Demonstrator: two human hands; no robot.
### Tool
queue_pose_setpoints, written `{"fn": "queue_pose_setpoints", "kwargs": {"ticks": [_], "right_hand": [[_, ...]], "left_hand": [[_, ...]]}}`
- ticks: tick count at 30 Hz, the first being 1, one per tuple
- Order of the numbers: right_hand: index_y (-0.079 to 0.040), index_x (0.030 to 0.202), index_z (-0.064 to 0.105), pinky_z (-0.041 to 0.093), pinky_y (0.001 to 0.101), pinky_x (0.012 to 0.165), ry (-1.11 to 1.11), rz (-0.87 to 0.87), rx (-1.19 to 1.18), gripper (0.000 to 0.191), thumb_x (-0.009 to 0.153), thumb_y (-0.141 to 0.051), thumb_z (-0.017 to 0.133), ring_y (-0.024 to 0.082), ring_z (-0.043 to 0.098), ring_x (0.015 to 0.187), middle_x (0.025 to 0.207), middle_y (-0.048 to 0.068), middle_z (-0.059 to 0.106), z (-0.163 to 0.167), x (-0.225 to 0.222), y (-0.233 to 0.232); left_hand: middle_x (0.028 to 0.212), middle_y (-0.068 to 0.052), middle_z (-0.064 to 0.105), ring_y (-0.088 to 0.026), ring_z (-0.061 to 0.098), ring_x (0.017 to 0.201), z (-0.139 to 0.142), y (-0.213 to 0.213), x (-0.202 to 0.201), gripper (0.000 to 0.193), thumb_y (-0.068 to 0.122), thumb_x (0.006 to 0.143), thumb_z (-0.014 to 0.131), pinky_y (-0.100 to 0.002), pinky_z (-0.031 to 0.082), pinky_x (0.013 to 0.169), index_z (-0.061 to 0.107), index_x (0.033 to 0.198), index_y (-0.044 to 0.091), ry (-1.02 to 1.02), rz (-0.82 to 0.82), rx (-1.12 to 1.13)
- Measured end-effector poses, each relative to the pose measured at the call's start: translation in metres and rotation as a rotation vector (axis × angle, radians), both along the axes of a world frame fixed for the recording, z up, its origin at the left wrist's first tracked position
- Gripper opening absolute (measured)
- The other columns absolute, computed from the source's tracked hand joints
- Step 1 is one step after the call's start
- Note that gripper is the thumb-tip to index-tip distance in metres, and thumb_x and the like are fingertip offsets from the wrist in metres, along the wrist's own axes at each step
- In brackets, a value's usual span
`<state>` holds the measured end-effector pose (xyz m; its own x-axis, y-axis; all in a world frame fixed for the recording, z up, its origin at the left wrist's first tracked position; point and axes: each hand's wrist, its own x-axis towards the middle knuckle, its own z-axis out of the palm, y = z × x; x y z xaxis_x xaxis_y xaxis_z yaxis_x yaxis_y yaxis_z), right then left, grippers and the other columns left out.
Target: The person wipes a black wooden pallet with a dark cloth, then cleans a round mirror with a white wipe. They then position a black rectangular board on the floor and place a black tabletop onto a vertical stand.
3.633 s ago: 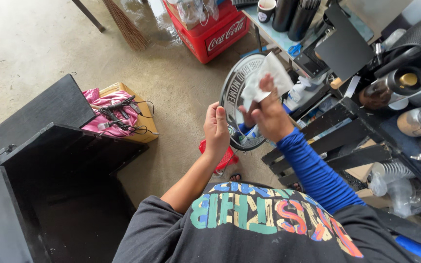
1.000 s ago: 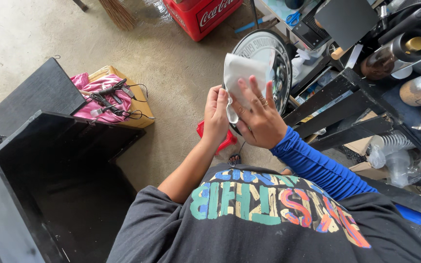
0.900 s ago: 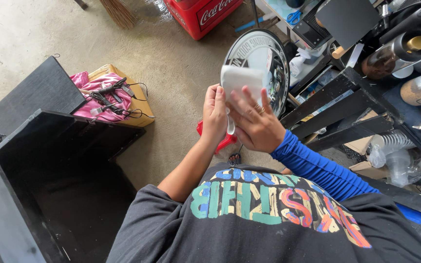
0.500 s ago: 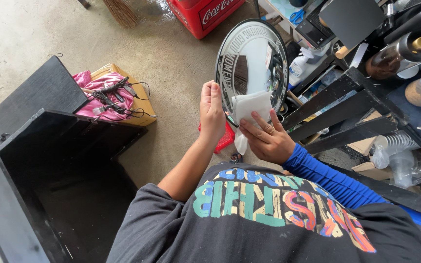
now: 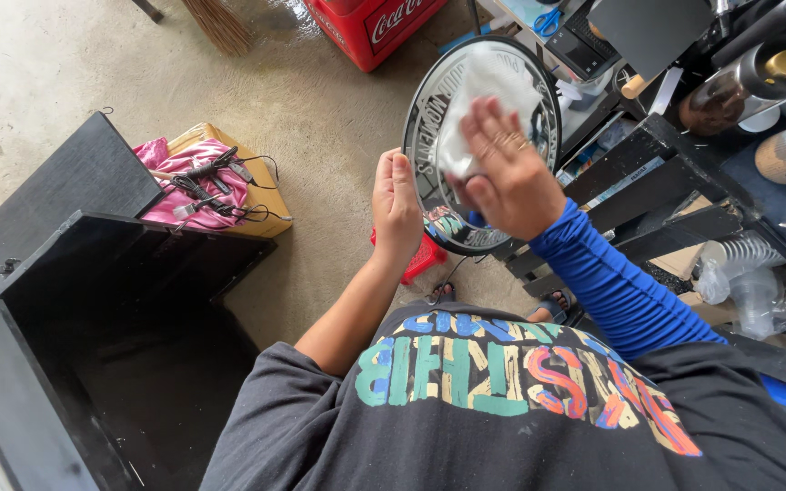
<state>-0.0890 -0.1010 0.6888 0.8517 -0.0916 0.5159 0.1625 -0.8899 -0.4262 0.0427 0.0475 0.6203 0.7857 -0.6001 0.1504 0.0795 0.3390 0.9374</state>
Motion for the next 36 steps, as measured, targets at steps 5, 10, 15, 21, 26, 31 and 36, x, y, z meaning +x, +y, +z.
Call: {"fn": "queue_pose_setpoints", "kwargs": {"ticks": [5,10,15,21,26,31,36], "right_hand": [[-0.003,0.15,0.053,0.024,0.0553,0.127,0.067,0.103,-0.117,0.05,0.103,-0.021,0.054,0.038,0.039,0.152,0.158,0.021,0.048,0.008,0.002,0.009],[0.001,0.153,0.049,0.023,0.0549,0.127,0.013,0.074,-0.039,0.052,0.103,-0.016,0.052,0.041,0.036,0.153,0.16,0.025,0.044,0.009,0.004,0.01],[-0.004,0.15,0.055,0.024,0.0578,0.125,0.034,-0.027,-0.148,0.054,0.097,-0.01,0.054,0.036,0.041,0.151,0.157,0.019,0.05,0.004,0.006,0.011],[-0.002,0.147,0.057,0.043,0.0503,0.119,-0.087,-0.196,0.063,0.046,0.102,-0.003,0.061,0.04,0.051,0.145,0.154,0.024,0.053,-0.007,0.008,0.002],[-0.004,0.12,0.072,0.059,0.0397,0.097,-0.177,-0.406,0.145,0.025,0.097,0.004,0.072,0.033,0.072,0.115,0.124,0.016,0.072,-0.013,0.0,-0.002],[-0.001,0.12,0.072,0.057,0.0395,0.098,-0.2,-0.31,0.189,0.027,0.093,0.001,0.076,0.032,0.069,0.112,0.118,0.015,0.069,-0.012,-0.007,0.011],[0.003,0.133,0.066,0.046,0.048,0.119,-0.155,-0.167,-0.063,0.042,0.092,0.008,0.065,0.039,0.055,0.141,0.144,0.023,0.061,-0.011,-0.008,0.025]], "left_hand": [[0.092,0.008,0.051,0.0,0.041,0.078,0.004,0.005,-0.002,0.031,0.033,0.117,0.043,-0.017,0.036,0.067,0.054,0.121,0.004,-0.066,0.013,-0.001],[0.089,0.006,0.057,0.0,0.048,0.074,0.012,0.008,-0.004,0.032,0.033,0.113,0.044,-0.018,0.043,0.062,0.054,0.122,0.004,-0.039,0.02,0.06],[0.085,0.007,0.053,0.001,0.042,0.07,0.019,0.012,-0.006,0.033,0.034,0.114,0.045,-0.017,0.034,0.059,0.057,0.124,0.005,-0.138,0.046,0.137],[0.083,0.007,0.054,0.0,0.044,0.072,0.025,0.013,-0.01,0.037,0.036,0.113,0.047,-0.018,0.037,0.063,0.06,0.124,0.003,-0.182,0.062,0.213],[0.092,0.006,0.061,0.0,0.049,0.081,0.022,0.013,-0.009,0.037,0.036,0.114,0.045,-0.018,0.042,0.072,0.059,0.124,0.003,-0.189,0.038,0.166],[0.095,0.008,0.057,0.0,0.044,0.081,0.015,0.008,-0.006,0.035,0.033,0.115,0.046,-0.017,0.038,0.071,0.057,0.126,0.002,-0.132,0.0,0.066],[0.086,0.01,0.048,0.002,0.036,0.072,0.01,-0.001,-0.002,0.033,0.033,0.114,0.047,-0.014,0.031,0.062,0.057,0.124,0.003,-0.044,-0.004,0.054]]}}
